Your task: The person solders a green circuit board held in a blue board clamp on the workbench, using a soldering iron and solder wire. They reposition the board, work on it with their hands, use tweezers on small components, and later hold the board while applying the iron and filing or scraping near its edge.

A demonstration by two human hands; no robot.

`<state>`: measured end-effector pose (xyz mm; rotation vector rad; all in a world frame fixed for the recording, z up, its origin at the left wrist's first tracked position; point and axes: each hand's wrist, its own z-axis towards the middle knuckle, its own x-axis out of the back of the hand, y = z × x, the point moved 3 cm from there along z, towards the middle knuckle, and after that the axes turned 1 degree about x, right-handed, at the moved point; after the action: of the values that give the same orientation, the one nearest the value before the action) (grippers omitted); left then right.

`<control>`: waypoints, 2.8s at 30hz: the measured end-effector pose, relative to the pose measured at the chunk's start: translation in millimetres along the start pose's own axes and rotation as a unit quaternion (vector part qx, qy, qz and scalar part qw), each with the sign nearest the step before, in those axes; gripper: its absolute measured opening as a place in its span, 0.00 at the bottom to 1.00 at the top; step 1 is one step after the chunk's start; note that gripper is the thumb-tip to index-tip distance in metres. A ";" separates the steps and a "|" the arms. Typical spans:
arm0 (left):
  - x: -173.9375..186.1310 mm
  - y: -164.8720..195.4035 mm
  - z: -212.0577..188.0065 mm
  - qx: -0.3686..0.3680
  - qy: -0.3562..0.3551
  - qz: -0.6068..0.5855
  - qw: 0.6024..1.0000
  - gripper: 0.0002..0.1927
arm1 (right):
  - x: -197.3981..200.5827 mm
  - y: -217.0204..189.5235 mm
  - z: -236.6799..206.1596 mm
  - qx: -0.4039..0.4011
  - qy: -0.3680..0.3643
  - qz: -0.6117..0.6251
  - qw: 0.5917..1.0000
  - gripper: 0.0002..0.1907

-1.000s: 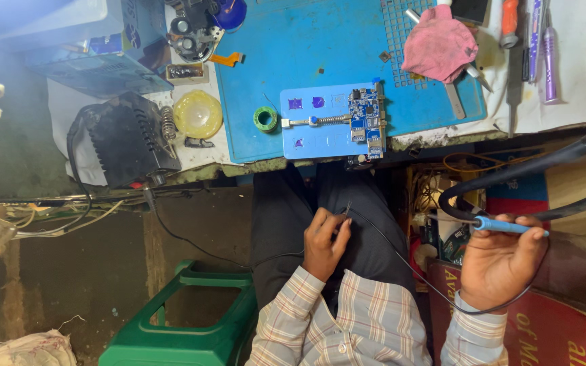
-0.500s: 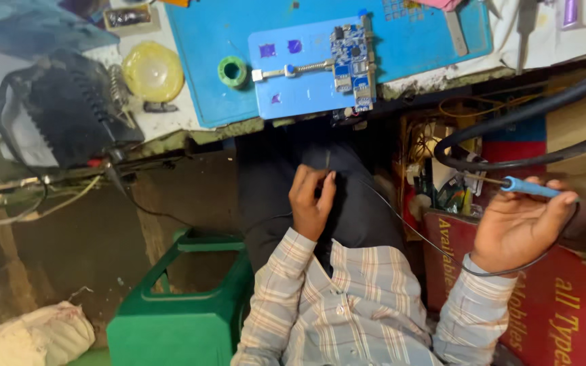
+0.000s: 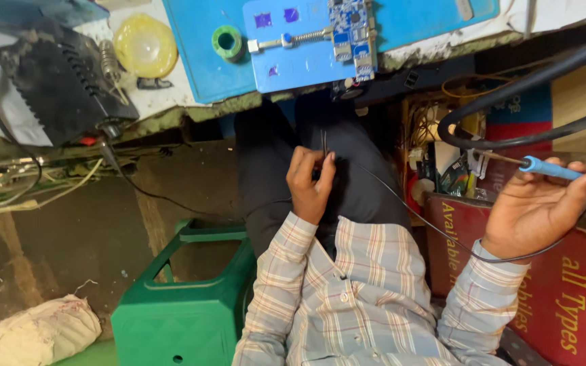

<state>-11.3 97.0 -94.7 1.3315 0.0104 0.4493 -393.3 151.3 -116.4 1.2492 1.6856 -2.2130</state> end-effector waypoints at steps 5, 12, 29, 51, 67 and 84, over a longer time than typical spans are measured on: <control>2.0 -1.3 -2.2 0.002 0.004 -0.012 1.000 0.03 | 0.1 -7.8 -4.3 0.004 -0.016 -0.004 1.000 0.12; 6.7 -4.4 -3.6 0.031 0.001 -0.042 0.999 0.04 | -10.1 -2.5 -12.2 0.009 -0.009 -0.012 1.000 0.12; 8.6 -6.8 -3.3 0.021 -0.011 -0.029 0.999 0.04 | -27.8 0.6 -24.3 0.025 -0.022 -0.066 0.997 0.11; 1.9 -12.4 -1.2 0.036 -0.027 -0.021 0.999 0.05 | -17.9 7.4 -19.2 0.005 -0.019 -0.050 0.999 0.12; -3.5 -6.2 1.6 0.031 -0.032 0.001 0.999 0.05 | -24.8 15.6 -66.0 0.164 0.021 -0.291 0.942 0.14; -7.7 -1.8 -0.5 0.021 -0.041 0.005 0.999 0.05 | -61.0 -7.7 -56.8 0.146 0.062 -0.216 0.963 0.13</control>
<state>-17.9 94.7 -98.4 1.3900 -0.0550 0.4053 -326.2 178.4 -74.3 1.1877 1.8806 -2.7759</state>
